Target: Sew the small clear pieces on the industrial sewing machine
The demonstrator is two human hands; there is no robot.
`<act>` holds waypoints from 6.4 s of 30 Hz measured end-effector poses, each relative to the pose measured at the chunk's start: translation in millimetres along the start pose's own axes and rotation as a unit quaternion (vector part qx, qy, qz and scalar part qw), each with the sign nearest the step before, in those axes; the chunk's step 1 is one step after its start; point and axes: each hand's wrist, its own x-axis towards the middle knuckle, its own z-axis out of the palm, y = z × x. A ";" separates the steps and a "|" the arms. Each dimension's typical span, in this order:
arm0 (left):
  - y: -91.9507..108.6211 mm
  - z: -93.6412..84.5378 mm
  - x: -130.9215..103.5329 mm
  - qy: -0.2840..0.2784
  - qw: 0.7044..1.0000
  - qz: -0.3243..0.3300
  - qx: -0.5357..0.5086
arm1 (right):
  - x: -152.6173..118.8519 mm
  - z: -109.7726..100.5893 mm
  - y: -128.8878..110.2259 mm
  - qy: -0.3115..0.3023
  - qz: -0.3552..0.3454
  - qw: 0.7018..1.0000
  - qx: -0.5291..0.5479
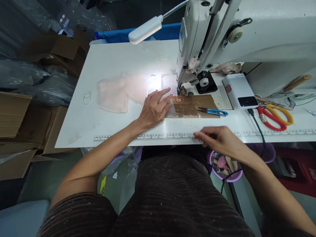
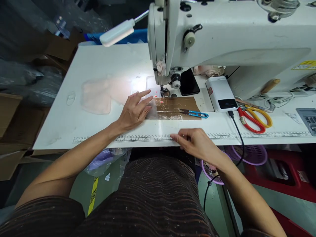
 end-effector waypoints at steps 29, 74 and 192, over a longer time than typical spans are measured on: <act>4.6 -4.5 5.8 -0.087 0.956 -0.084 -0.268 | 70.9 12.9 -16.6 0.102 -0.062 0.958 0.260; 11.4 -5.4 7.6 -0.074 0.963 -0.111 -0.236 | 101.6 28.8 -19.2 0.171 -0.138 0.975 0.018; -0.1 -11.1 12.0 -0.163 0.893 -0.110 -0.404 | 106.8 12.9 -20.0 -0.012 -0.045 0.958 0.282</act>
